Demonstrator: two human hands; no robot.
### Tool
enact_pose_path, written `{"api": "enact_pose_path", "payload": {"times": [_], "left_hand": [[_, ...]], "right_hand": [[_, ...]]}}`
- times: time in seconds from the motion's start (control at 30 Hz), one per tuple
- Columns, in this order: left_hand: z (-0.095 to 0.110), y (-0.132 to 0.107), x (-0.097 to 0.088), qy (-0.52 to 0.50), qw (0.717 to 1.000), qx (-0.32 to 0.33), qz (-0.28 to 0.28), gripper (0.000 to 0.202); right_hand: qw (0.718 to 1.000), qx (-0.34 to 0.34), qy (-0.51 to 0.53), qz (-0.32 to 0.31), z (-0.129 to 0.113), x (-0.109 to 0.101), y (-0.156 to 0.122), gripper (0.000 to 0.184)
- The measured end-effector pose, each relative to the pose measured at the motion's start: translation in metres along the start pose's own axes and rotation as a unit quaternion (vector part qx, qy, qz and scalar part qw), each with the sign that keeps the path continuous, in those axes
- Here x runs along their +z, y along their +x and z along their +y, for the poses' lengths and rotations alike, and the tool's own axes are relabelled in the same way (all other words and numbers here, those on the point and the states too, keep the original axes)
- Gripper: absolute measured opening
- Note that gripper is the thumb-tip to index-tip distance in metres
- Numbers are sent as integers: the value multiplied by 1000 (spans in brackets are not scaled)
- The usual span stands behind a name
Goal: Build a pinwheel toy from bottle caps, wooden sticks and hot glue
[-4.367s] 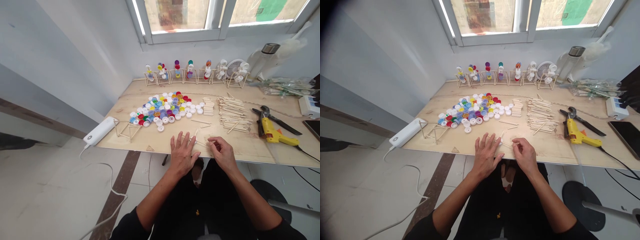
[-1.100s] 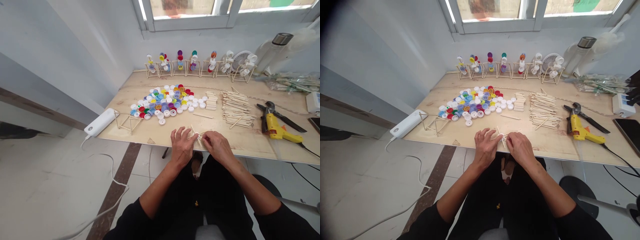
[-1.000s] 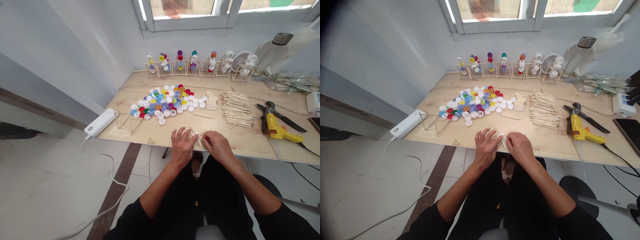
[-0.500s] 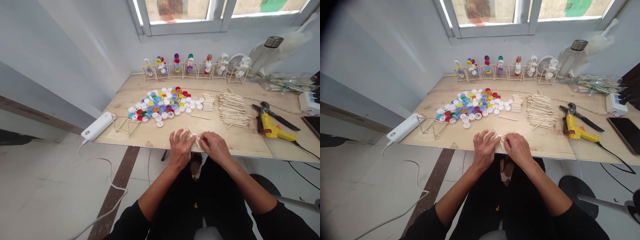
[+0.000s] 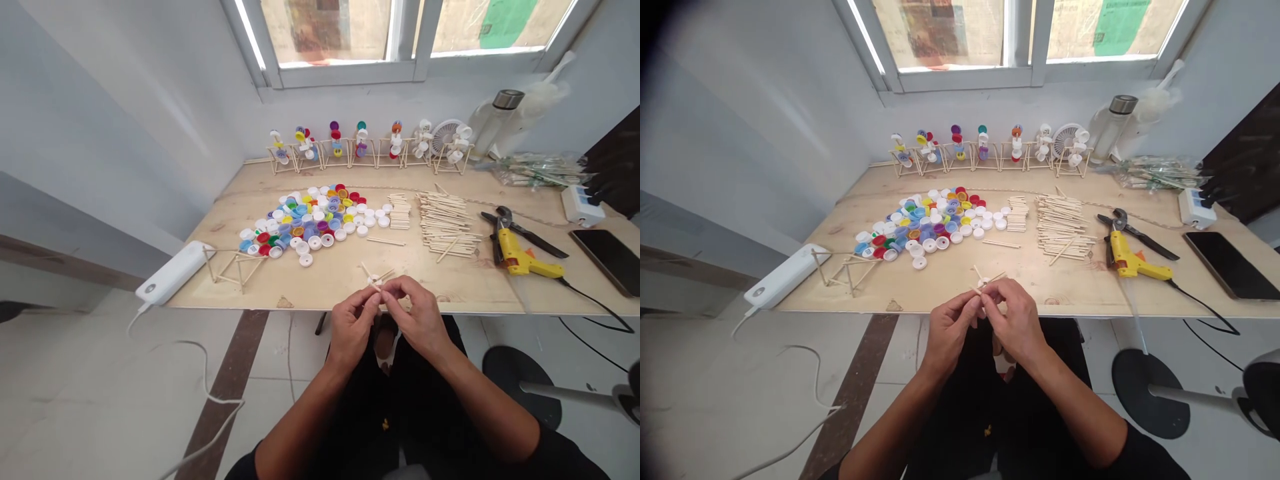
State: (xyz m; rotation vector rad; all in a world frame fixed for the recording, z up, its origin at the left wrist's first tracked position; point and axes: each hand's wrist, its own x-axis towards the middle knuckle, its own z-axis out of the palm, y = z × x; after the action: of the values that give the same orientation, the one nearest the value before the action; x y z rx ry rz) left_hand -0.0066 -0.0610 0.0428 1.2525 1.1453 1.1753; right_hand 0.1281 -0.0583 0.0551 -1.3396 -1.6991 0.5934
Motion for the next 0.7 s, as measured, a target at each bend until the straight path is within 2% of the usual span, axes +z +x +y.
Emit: {"api": "enact_pose_path", "payload": {"times": [0.1,0.17,0.27,0.33,0.43,0.47,0.53,0.6,0.7], "left_hand": [[7,-2,6,-77,996,-39,13,30],[9,-1,9,-110,992,-60,20,28],[7,0,11,-155,983,-98,28,26],[6,0,9,-182,975,-121,27,27],[6,-1,4,-209,966,-148,22,27],[7,-2,3,-217,963,-157,21,28],[9,-4,0,-228,958,-172,23,30],[10,-5,0,-236,954,-185,23,31],[10,-7,1,-246,949,-195,18,32]], "right_hand": [[1000,-13,11,6,-8,6,-6,13],[1000,-31,-7,1,-9,5,-7,13],[994,-85,-72,-9,2,-11,-3,13],[985,-106,-132,30,19,-37,2,16],[961,-44,-240,132,59,-95,9,21],[943,-4,-290,161,74,-117,10,23],[886,74,-416,190,102,-157,9,29],[840,116,-507,154,125,-186,4,35],[811,154,-562,43,144,-204,-6,41]]}}
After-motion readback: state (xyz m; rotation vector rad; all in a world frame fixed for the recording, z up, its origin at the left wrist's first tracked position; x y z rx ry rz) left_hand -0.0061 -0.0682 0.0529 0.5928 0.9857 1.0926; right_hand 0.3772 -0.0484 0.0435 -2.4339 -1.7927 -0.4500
